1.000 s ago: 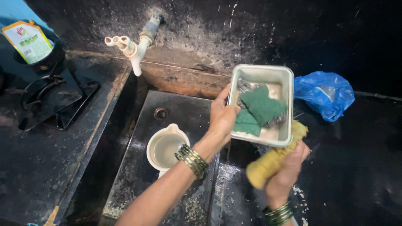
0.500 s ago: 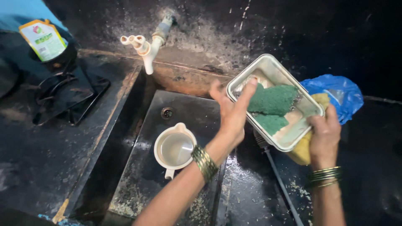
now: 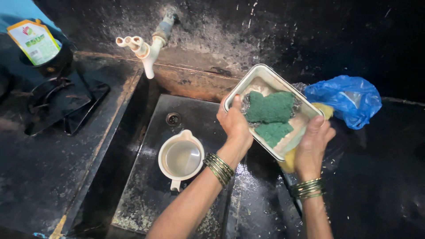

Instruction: The person wipes a stainless steel gas stove and the surrounding black countertop using a yellow cloth. They rinse the cloth under a tap, wring it out, and continue wiping the countertop and stove surfaces.

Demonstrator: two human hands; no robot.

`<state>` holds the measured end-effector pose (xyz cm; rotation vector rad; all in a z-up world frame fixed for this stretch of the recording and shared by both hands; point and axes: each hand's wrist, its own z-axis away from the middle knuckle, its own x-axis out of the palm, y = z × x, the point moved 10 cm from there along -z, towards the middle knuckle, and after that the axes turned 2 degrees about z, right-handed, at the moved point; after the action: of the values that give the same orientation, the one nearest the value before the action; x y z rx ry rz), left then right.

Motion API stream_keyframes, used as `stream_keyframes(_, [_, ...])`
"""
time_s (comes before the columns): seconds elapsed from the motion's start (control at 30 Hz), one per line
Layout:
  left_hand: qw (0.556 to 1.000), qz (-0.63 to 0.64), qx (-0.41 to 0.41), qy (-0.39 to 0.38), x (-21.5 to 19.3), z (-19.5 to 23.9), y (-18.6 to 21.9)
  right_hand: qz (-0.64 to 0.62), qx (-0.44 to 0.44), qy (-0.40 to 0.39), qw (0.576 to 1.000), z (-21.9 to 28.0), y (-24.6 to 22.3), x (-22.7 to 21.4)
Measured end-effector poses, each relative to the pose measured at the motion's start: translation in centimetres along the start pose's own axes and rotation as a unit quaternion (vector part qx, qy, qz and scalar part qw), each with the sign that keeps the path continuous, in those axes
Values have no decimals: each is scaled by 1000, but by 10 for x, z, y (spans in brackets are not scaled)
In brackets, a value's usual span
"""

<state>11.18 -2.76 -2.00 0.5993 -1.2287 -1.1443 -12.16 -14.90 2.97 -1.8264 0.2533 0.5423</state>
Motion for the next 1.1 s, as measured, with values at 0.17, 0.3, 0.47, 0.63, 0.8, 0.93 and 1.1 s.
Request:
stream_keyframes(0.17, [994, 90, -53, 30, -3, -2, -11, 59, -11, -50, 997, 31, -8, 12])
stream_keyframes(0.3, [992, 98, -75, 38, -2, -7, -17, 80, -21, -59, 995, 56, -22, 14])
stream_keyframes(0.47, [983, 123, -124, 63, -11, -16, -32, 113, -59, -72, 989, 92, -50, 18])
stream_keyframes(0.63, [984, 115, -120, 57, -13, -37, -44, 173, -106, -111, 973, 112, -57, 19])
stream_keyframes(0.8, [981, 132, -139, 13, 3, -34, -55, -11, 5, -188, 982, 110, -20, -8])
stream_keyframes(0.93, [990, 29, -128, -52, 20, 7, -64, -59, 101, -102, 988, 95, 21, -73])
stream_keyframes(1.1, [978, 10, -98, -186, 62, 84, -78, 109, 150, -83, 979, 108, 67, -142])
